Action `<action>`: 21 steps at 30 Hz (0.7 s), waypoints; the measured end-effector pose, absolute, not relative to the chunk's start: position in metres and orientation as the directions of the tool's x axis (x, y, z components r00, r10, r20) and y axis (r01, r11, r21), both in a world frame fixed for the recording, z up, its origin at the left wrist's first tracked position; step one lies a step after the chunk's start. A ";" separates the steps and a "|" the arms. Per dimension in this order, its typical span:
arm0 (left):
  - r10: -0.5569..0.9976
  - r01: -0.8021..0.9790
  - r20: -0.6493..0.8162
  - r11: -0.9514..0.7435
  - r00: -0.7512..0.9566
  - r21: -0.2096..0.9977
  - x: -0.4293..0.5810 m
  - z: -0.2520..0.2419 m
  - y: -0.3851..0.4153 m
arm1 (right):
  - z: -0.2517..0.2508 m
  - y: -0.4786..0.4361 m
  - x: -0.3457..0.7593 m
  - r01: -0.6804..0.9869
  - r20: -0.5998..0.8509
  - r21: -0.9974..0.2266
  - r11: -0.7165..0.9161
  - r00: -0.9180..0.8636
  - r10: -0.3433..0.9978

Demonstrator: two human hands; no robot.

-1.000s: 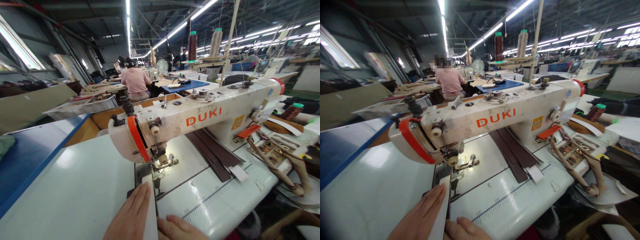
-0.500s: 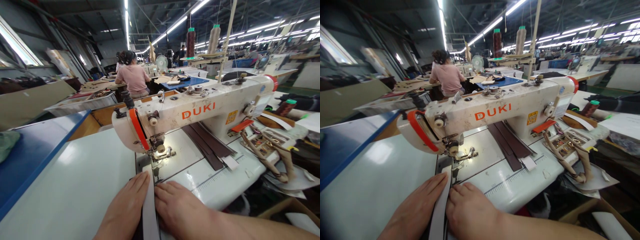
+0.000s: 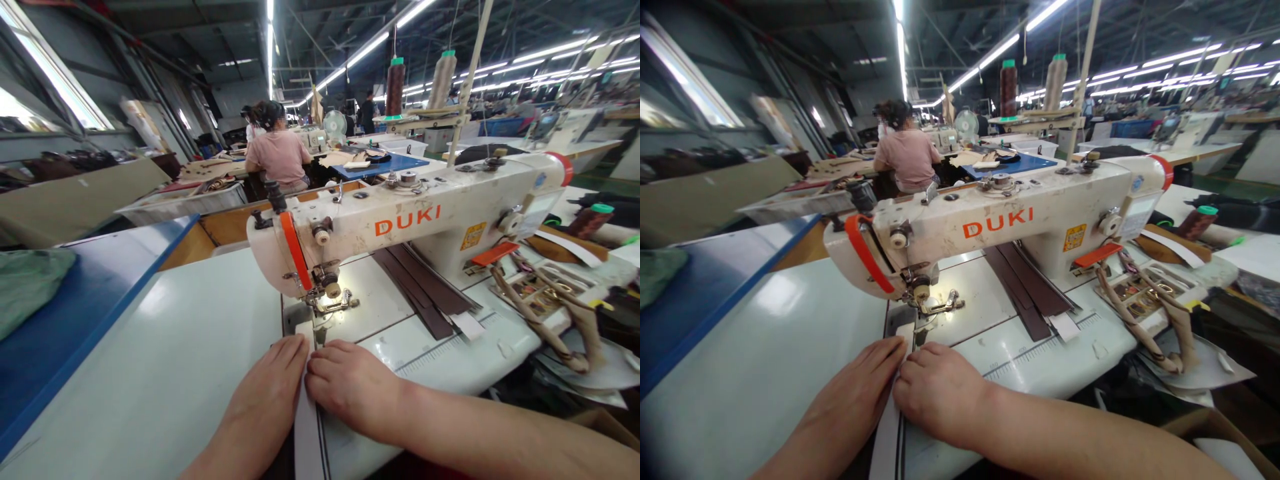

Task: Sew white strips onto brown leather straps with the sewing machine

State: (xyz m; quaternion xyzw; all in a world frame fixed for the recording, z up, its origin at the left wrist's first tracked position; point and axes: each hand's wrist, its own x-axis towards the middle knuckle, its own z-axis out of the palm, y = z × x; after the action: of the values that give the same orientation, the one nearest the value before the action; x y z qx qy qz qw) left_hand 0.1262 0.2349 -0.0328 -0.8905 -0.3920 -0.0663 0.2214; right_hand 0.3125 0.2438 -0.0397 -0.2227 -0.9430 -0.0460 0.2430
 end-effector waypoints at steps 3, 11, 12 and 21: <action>0.626 0.687 0.294 -0.605 0.723 -0.402 0.132 -0.027 0.233 | -0.040 0.245 0.312 0.424 0.477 -0.006 0.905 -0.794 0.376; 0.586 0.694 0.374 -0.569 0.719 -0.441 0.141 -0.027 0.236 | -0.044 0.257 0.315 0.370 0.487 0.031 0.929 -0.817 0.309; 0.587 0.702 0.387 -0.565 0.711 -0.434 0.142 -0.029 0.239 | -0.044 0.260 0.316 0.370 0.482 0.035 0.928 -0.820 0.309; 0.542 0.747 0.517 -0.534 0.662 -0.396 0.150 -0.039 0.266 | -0.041 0.285 0.324 0.383 0.476 0.055 0.922 -0.822 0.313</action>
State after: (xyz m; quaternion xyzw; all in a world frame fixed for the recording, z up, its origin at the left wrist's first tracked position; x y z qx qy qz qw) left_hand 0.1497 0.2657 -0.0392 -0.8594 -0.3751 -0.1683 0.3040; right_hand 0.3242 0.2845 -0.0414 -0.1829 -0.9516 -0.0739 0.2357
